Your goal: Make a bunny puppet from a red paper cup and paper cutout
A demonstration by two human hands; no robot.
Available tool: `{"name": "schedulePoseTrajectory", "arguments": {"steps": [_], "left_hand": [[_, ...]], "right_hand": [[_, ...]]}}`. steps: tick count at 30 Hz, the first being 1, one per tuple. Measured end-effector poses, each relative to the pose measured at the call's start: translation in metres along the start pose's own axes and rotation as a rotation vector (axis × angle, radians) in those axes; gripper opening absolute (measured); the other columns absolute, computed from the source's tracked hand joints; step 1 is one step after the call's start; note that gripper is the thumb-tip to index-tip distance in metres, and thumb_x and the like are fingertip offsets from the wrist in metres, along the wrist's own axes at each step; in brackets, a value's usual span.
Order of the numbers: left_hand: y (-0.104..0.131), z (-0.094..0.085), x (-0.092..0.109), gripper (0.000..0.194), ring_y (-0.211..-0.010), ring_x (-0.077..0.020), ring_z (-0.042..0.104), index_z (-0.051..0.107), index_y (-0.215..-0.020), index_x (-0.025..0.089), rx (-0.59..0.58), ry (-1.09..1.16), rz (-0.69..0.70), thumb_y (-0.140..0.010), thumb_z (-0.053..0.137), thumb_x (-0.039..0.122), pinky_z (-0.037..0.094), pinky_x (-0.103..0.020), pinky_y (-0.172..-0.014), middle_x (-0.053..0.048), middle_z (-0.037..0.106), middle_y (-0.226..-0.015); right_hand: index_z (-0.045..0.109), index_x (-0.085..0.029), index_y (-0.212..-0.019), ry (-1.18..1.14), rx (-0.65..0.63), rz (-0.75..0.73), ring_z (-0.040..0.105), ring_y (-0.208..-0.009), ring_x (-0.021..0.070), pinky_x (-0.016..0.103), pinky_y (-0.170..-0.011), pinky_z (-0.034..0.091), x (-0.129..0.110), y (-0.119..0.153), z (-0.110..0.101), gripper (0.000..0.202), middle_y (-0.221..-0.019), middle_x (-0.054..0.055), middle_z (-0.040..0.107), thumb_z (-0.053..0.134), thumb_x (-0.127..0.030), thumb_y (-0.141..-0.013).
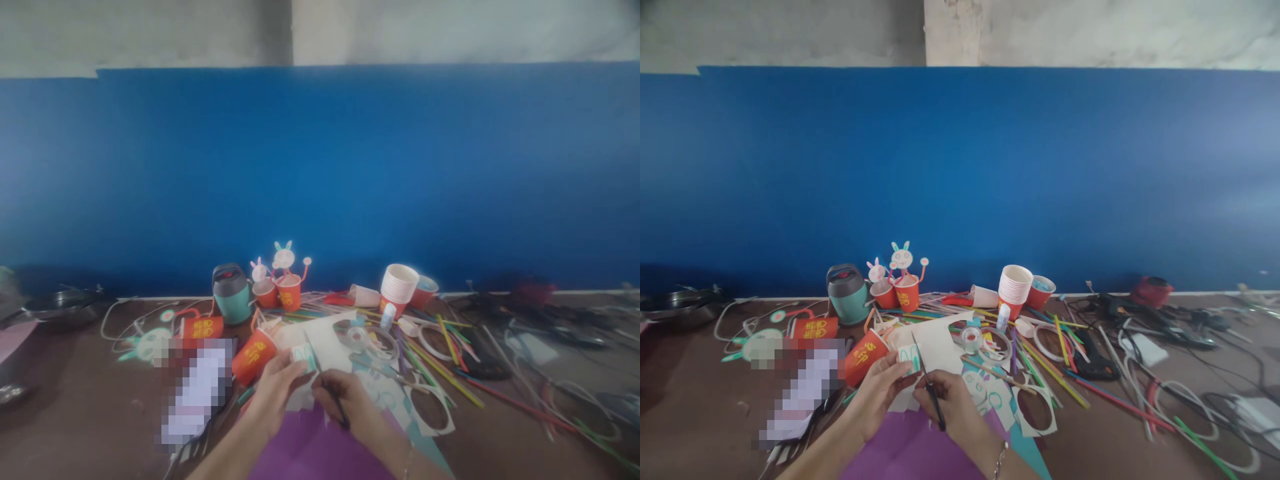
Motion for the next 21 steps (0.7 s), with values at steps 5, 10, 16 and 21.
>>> {"name": "schedulePoseTrajectory", "arguments": {"steps": [5, 10, 16, 21], "left_hand": [[-0.0006, 0.0, 0.0008, 0.022, -0.074, -0.0179, 0.062, 0.071, -0.084, 0.014, -0.006, -0.014, -0.006, -0.065, 0.074, 0.027, 0.048, -0.027, -0.076, -0.006, 0.071, -0.08], [0.0001, 0.0009, 0.0013, 0.024, -0.074, -0.0198, 0.062, 0.072, -0.086, 0.015, -0.07, -0.029, -0.004, -0.067, 0.073, 0.028, 0.049, -0.03, -0.078, -0.008, 0.071, -0.083], [-0.0007, -0.0022, -0.0003, 0.024, -0.081, -0.0219, 0.063, 0.071, -0.09, 0.014, -0.069, -0.036, 0.014, -0.07, 0.071, 0.028, 0.048, -0.031, -0.082, -0.009, 0.071, -0.087], [-0.0019, -0.0043, -0.0005, 0.026, -0.08, -0.021, 0.063, 0.07, -0.089, 0.012, -0.046, -0.03, -0.008, -0.068, 0.073, 0.027, 0.048, -0.03, -0.08, -0.01, 0.071, -0.085]], "right_hand": [[0.057, -0.017, -0.071, -0.006, -0.006, 0.034, 0.031, -0.035, 0.0049, 0.019, -0.036, 0.026, 0.0015, -0.0007, 0.0015, 0.024, -0.043, -0.009, 0.04, 0.063, -0.041, -0.074], [0.054, -0.018, -0.069, -0.002, -0.008, 0.049, 0.031, -0.035, 0.0043, 0.019, -0.036, 0.025, -0.0012, -0.0006, 0.0019, 0.03, -0.045, -0.01, 0.04, 0.063, -0.046, -0.073], [0.056, -0.018, -0.069, 0.0, -0.015, 0.006, 0.029, -0.037, 0.0046, 0.019, -0.038, 0.026, 0.0001, -0.001, 0.0001, 0.034, -0.045, -0.009, 0.037, 0.065, -0.05, -0.073], [0.055, -0.018, -0.065, -0.005, -0.016, 0.017, 0.026, -0.038, 0.0049, 0.02, -0.039, 0.024, -0.007, 0.0016, 0.0002, 0.037, -0.044, -0.01, 0.033, 0.065, -0.053, -0.073]]}}
Point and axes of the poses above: each hand's wrist, its own y-axis away from the middle knuckle, its own z-axis out of the palm, x = y × z, the point moved 1 cm from there along -y, towards the middle knuckle
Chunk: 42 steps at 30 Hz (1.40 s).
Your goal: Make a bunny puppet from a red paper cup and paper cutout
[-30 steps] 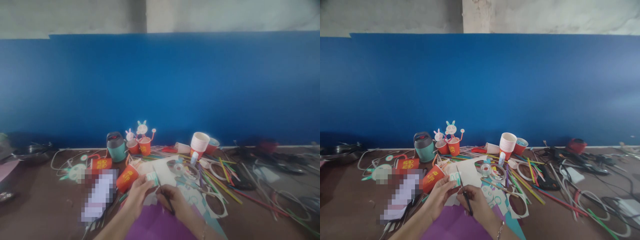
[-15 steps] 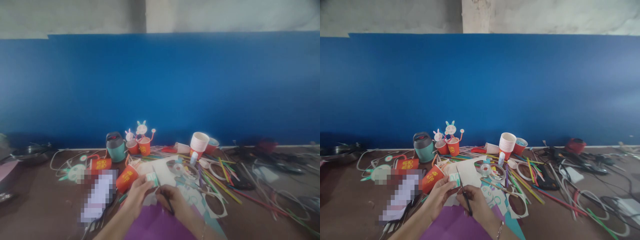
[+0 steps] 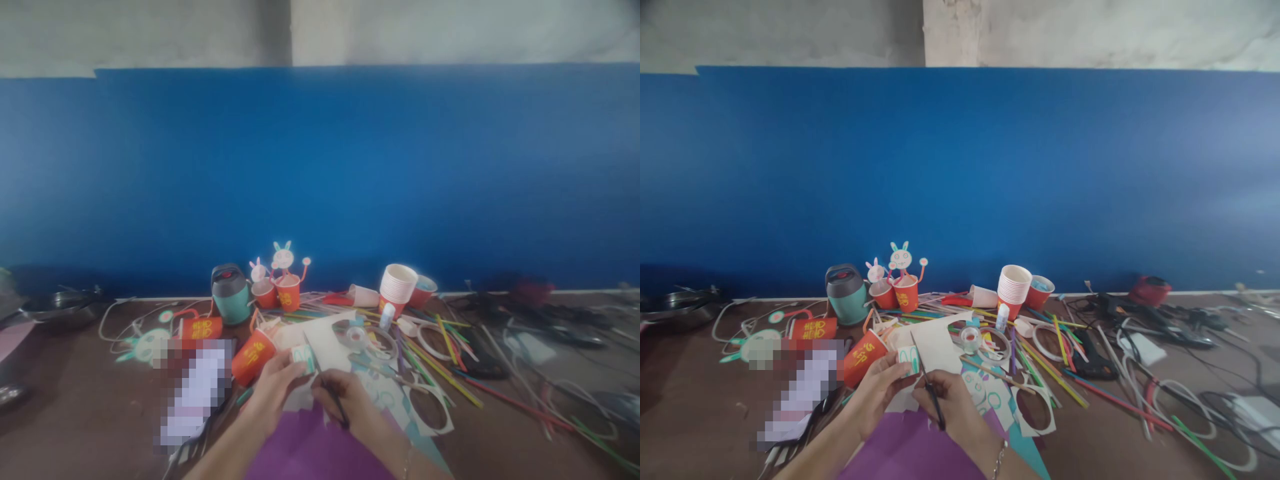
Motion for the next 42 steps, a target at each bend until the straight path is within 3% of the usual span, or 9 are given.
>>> {"name": "schedulePoseTrajectory", "arguments": {"steps": [8, 16, 20, 26, 42], "left_hand": [[-0.001, -0.001, 0.001, 0.025, -0.078, -0.0179, 0.062, 0.07, -0.085, 0.013, 0.042, 0.017, -0.016, -0.064, 0.075, 0.027, 0.048, -0.028, -0.078, -0.006, 0.07, -0.082], [0.001, -0.001, -0.007, 0.028, -0.066, -0.0122, 0.056, 0.068, -0.082, 0.016, 0.187, 0.028, -0.01, -0.063, 0.079, 0.033, 0.046, -0.023, -0.066, -0.001, 0.063, -0.076], [0.003, 0.003, -0.006, 0.036, -0.066, -0.0129, 0.055, 0.068, -0.085, 0.014, 0.184, -0.062, 0.005, -0.063, 0.079, 0.041, 0.044, -0.022, -0.063, -0.003, 0.065, -0.077], [0.001, 0.003, -0.005, 0.033, -0.064, -0.0145, 0.055, 0.067, -0.081, 0.012, 0.078, -0.116, 0.028, -0.067, 0.076, 0.04, 0.043, -0.023, -0.061, -0.004, 0.064, -0.071], [0.003, 0.004, 0.0, 0.027, -0.063, -0.0129, 0.053, 0.063, -0.074, 0.014, 0.105, -0.099, 0.0, -0.064, 0.076, 0.036, 0.042, -0.022, -0.06, -0.001, 0.06, -0.065]], "right_hand": [[0.054, -0.018, -0.062, -0.018, -0.011, -0.026, 0.025, -0.039, 0.0049, 0.02, -0.04, 0.024, -0.005, 0.001, 0.0, 0.033, -0.042, -0.01, 0.031, 0.064, -0.048, -0.072], [0.056, -0.018, -0.066, 0.01, 0.003, 0.043, 0.031, -0.037, 0.0053, 0.019, -0.038, 0.026, 0.002, 0.0, 0.001, 0.026, -0.044, -0.009, 0.037, 0.064, -0.042, -0.073], [0.058, -0.018, -0.07, 0.013, -0.002, 0.046, 0.031, -0.037, 0.0051, 0.019, -0.037, 0.025, 0.012, -0.002, 0.001, 0.023, -0.044, -0.009, 0.04, 0.064, -0.04, -0.073], [0.056, -0.019, -0.07, -0.011, -0.008, 0.053, 0.028, -0.035, 0.0048, 0.019, -0.036, 0.024, 0.008, -0.001, 0.002, 0.031, -0.044, -0.01, 0.038, 0.066, -0.049, -0.07], [0.057, -0.018, -0.066, 0.005, -0.009, 0.029, 0.027, -0.039, 0.0051, 0.02, -0.04, 0.024, 0.003, -0.002, 0.0, 0.03, -0.044, -0.01, 0.036, 0.067, -0.047, -0.07]]}}
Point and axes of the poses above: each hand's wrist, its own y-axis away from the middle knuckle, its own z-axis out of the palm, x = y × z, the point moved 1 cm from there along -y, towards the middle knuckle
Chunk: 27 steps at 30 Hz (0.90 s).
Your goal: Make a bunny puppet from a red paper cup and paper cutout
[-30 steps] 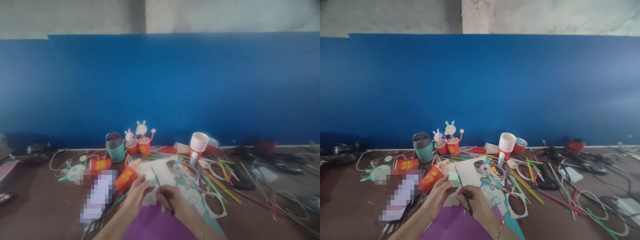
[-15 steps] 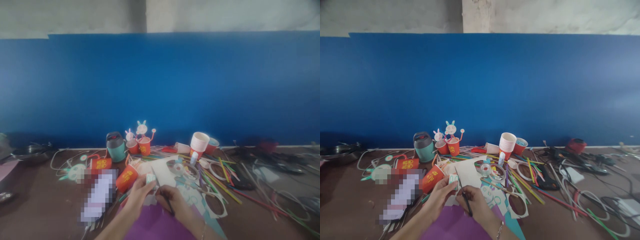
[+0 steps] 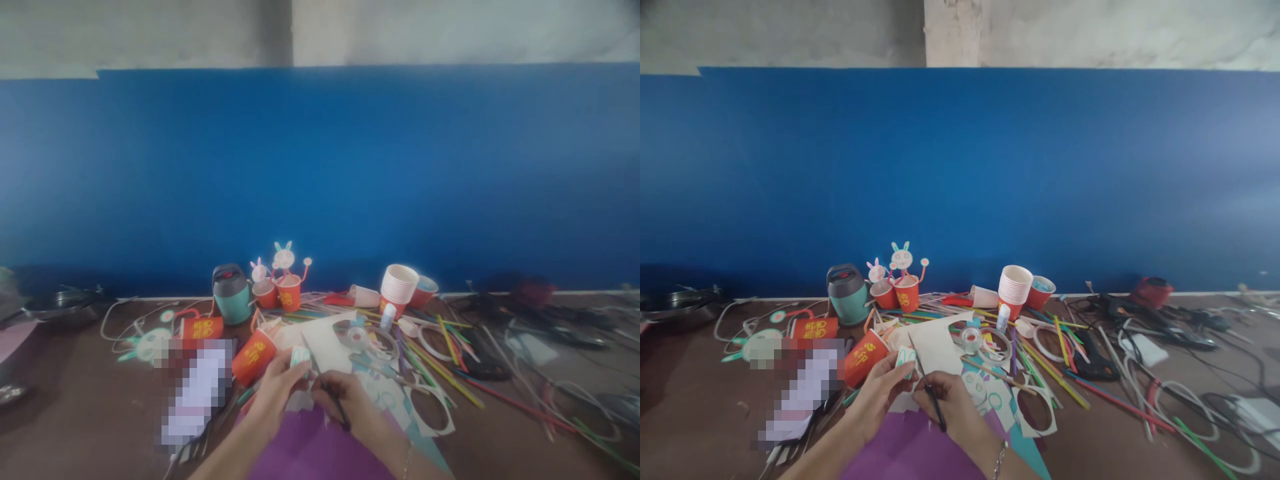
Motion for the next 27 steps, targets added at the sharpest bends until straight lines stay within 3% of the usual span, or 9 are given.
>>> {"name": "schedulePoseTrajectory", "arguments": {"steps": [7, 15, 27], "left_hand": [[0.002, 0.0026, -0.002, 0.034, -0.057, -0.0109, 0.048, 0.06, -0.071, 0.016, 0.08, 0.057, 0.001, -0.059, 0.079, 0.041, 0.039, -0.021, -0.056, 0.002, 0.055, -0.06], [0.0033, 0.0007, -0.0058, 0.026, -0.058, -0.0113, 0.045, 0.056, -0.069, 0.016, 0.037, -0.028, 0.054, -0.071, 0.071, 0.037, 0.036, -0.022, -0.056, 0.003, 0.051, -0.06], [0.0018, 0.002, -0.0052, 0.027, -0.057, -0.0115, 0.042, 0.052, -0.067, 0.017, 0.064, -0.116, 0.053, -0.067, 0.068, 0.038, 0.034, -0.023, -0.056, 0.003, 0.05, -0.059]], "right_hand": [[0.056, -0.018, -0.067, 0.001, -0.001, 0.021, 0.029, -0.038, 0.005, 0.02, -0.039, 0.025, -0.0021, 0.0001, 0.0004, 0.031, -0.043, -0.01, 0.036, 0.067, -0.047, -0.07], [0.056, -0.018, -0.074, 0.011, -0.014, 0.036, 0.03, -0.036, 0.005, 0.02, -0.036, 0.025, -0.0051, 0.0016, 0.0017, 0.043, -0.044, -0.01, 0.038, 0.067, -0.059, -0.067], [0.055, -0.018, -0.077, -0.019, -0.025, 0.028, 0.031, -0.036, 0.0042, 0.018, -0.035, 0.025, 0.0017, 0.0006, -0.0001, 0.042, -0.046, -0.01, 0.041, 0.068, -0.057, -0.068]]}}
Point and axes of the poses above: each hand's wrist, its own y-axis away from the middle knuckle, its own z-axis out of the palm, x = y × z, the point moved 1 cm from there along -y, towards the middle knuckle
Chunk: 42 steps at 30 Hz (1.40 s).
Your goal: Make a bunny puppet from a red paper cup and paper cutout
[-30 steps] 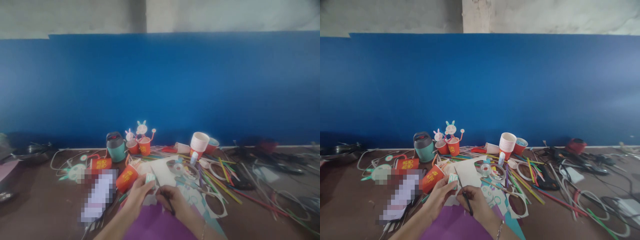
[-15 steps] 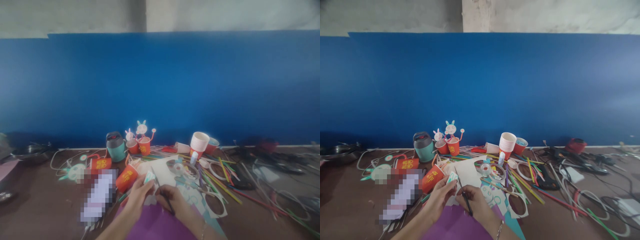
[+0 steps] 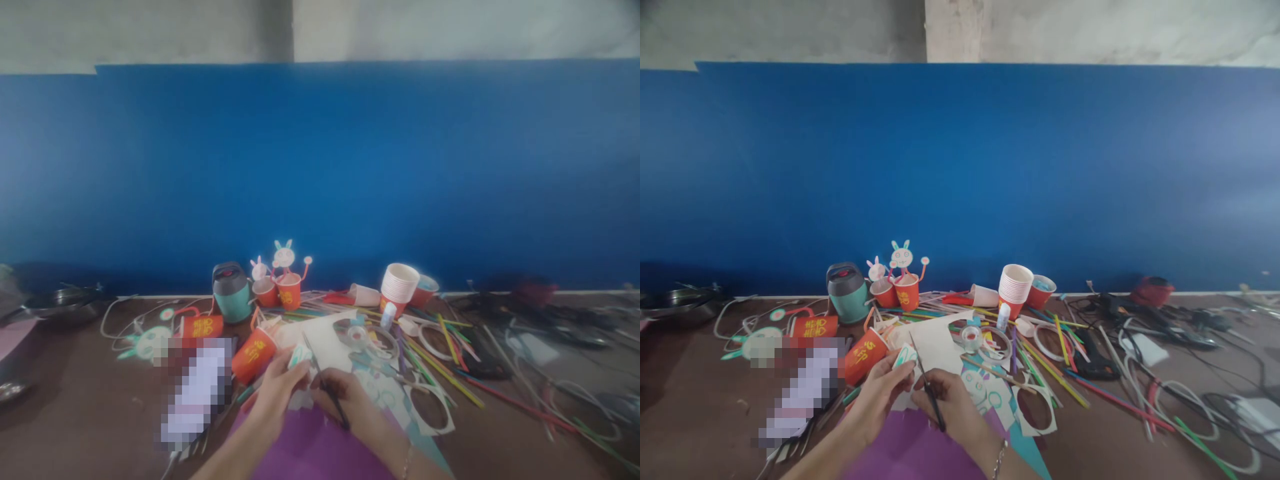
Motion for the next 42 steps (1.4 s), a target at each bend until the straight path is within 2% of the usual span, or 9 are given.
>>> {"name": "schedulePoseTrajectory", "arguments": {"steps": [4, 10, 21, 26, 30, 42], "left_hand": [[0.001, 0.001, 0.001, 0.025, -0.058, -0.0117, 0.043, 0.053, -0.068, 0.017, 0.003, -0.001, -0.013, -0.067, 0.067, 0.037, 0.035, -0.023, -0.057, 0.002, 0.05, -0.059], [-0.001, 0.0, -0.001, 0.023, -0.058, -0.0113, 0.043, 0.055, -0.072, 0.016, 0.001, 0.004, -0.019, -0.069, 0.067, 0.035, 0.035, -0.022, -0.057, 0.002, 0.05, -0.06], [-0.002, -0.004, -0.003, 0.02, -0.056, -0.0103, 0.039, 0.054, -0.071, 0.016, -0.012, -0.009, 0.002, -0.07, 0.066, 0.033, 0.033, -0.021, -0.054, 0.003, 0.047, -0.057], [-0.002, -0.003, 0.0, 0.022, -0.054, -0.0102, 0.036, 0.052, -0.068, 0.017, -0.012, -0.019, -0.001, -0.07, 0.065, 0.035, 0.031, -0.022, -0.053, 0.004, 0.044, -0.055], [-0.002, -0.002, 0.002, 0.023, -0.054, -0.0102, 0.034, 0.051, -0.067, 0.017, -0.007, 0.005, -0.011, -0.068, 0.066, 0.035, 0.031, -0.022, -0.053, 0.005, 0.042, -0.054], [-0.004, -0.005, -0.002, 0.026, -0.053, -0.0101, 0.038, 0.049, -0.063, 0.018, 0.022, 0.06, -0.03, -0.065, 0.069, 0.034, 0.03, -0.022, -0.052, 0.005, 0.044, -0.053]], "right_hand": [[0.056, -0.018, -0.076, -0.018, -0.013, -0.039, 0.029, -0.037, 0.0041, 0.019, -0.037, 0.026, 0.001, -0.001, 0.0, 0.039, -0.044, -0.011, 0.039, 0.069, -0.054, -0.069], [0.056, -0.017, -0.072, -0.037, 0.003, -0.102, 0.023, -0.039, 0.0035, 0.019, -0.038, 0.019, 0.0, -0.002, 0.0, 0.034, -0.043, -0.011, 0.034, 0.071, -0.047, -0.07], [0.058, -0.017, -0.07, 0.003, 0.013, -0.045, 0.024, -0.041, 0.0045, 0.021, -0.041, 0.019, -0.003, -0.001, -0.001, 0.029, -0.045, -0.01, 0.034, 0.067, -0.044, -0.071], [0.056, -0.017, -0.065, 0.022, 0.02, -0.045, 0.025, -0.043, 0.0048, 0.022, -0.043, 0.019, -0.015, 0.003, 0.0, 0.03, -0.045, -0.01, 0.035, 0.068, -0.044, -0.069], [0.057, -0.017, -0.065, -0.014, -0.023, -0.059, 0.023, -0.043, 0.0049, 0.022, -0.045, 0.019, -0.023, 0.007, 0.0, 0.03, -0.043, -0.01, 0.031, 0.067, -0.044, -0.07], [0.055, -0.018, -0.062, -0.007, -0.027, -0.021, 0.023, -0.041, 0.0052, 0.022, -0.043, 0.019, -0.02, 0.006, -0.001, 0.02, -0.042, -0.011, 0.028, 0.061, -0.035, -0.07]]}}
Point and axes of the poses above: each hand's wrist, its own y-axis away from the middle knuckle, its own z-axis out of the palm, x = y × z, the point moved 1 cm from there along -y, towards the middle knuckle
